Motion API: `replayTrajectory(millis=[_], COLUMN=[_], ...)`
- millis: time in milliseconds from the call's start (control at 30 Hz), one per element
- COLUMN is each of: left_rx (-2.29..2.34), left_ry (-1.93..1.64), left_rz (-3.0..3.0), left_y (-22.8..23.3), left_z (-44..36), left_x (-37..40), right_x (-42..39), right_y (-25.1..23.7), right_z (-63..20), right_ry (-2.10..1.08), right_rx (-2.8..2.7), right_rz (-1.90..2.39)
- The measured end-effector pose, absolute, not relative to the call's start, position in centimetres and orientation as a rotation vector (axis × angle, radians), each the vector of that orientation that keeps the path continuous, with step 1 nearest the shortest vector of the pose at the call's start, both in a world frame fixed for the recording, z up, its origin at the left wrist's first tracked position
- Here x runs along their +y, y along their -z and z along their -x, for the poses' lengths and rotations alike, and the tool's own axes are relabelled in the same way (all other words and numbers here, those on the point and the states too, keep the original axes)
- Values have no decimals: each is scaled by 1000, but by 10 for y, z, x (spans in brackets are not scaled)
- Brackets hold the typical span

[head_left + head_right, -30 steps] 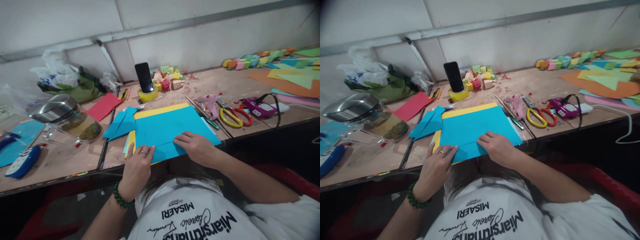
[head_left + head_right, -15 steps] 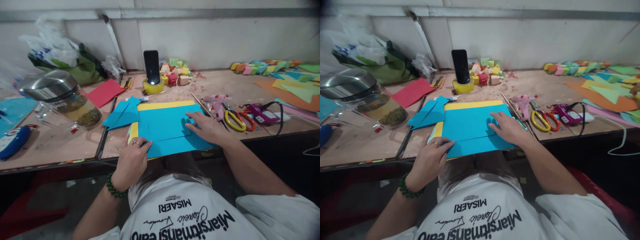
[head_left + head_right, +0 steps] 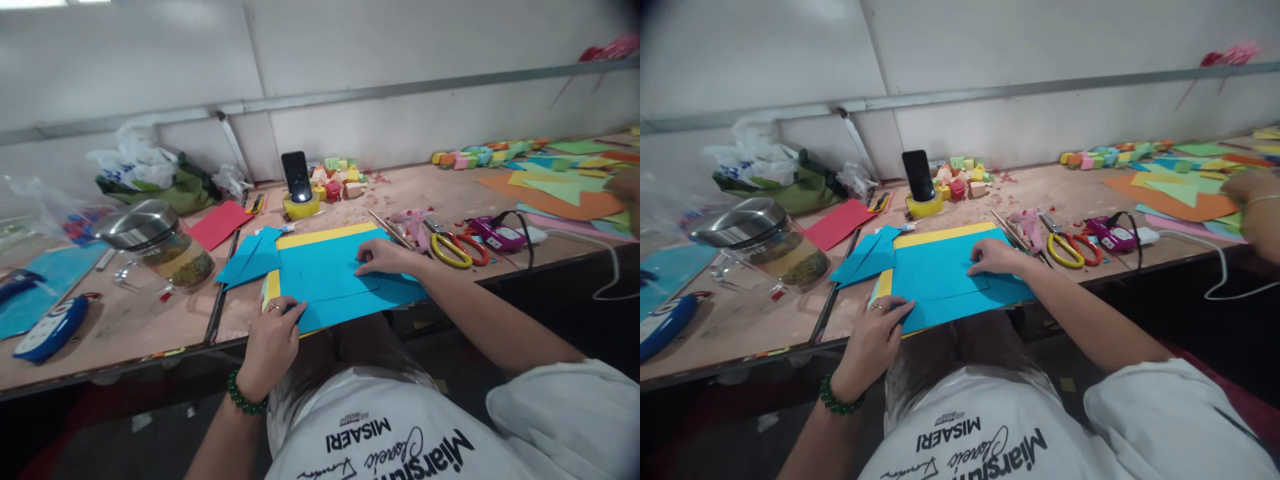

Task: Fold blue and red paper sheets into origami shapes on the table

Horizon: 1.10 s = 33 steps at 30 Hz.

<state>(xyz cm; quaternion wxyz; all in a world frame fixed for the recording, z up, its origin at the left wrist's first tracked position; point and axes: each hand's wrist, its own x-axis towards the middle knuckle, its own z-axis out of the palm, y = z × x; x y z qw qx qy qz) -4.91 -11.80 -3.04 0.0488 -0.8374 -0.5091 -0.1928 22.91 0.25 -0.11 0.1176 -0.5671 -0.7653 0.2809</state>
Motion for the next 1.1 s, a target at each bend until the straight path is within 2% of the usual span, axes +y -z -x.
replayTrajectory(millis=[167, 300, 467, 667, 800, 1000, 1100], left_rx=[-1556, -1631, -1859, -2039, -1802, -1093, -1041], left_ry=[647, 1025, 1657, 1864, 1880, 1273, 1090], left_rz=[2575, 2563, 2410, 2390, 2312, 2248, 2364], left_y=[31, 30, 25, 17, 13, 8, 15], left_z=[52, 53, 48, 41, 35, 24, 19], left_x=[-118, -113, -105, -102, -105, -110, -108], right_x=[1, -9, -25, -37, -41, -54, -58], right_y=[-6, -16, -24, -25, -30, -37, -19], right_z=[-231, -234, -231, -231, -235, -234, -231], right_ry=[-1109, -1428, -1546, -1496, -1190, 33, 324], right_rx=[-1996, -1634, -1562, -1650, -1847, -2285, -2440], right_rz=[1386, 1208, 1042, 922, 914, 779, 702])
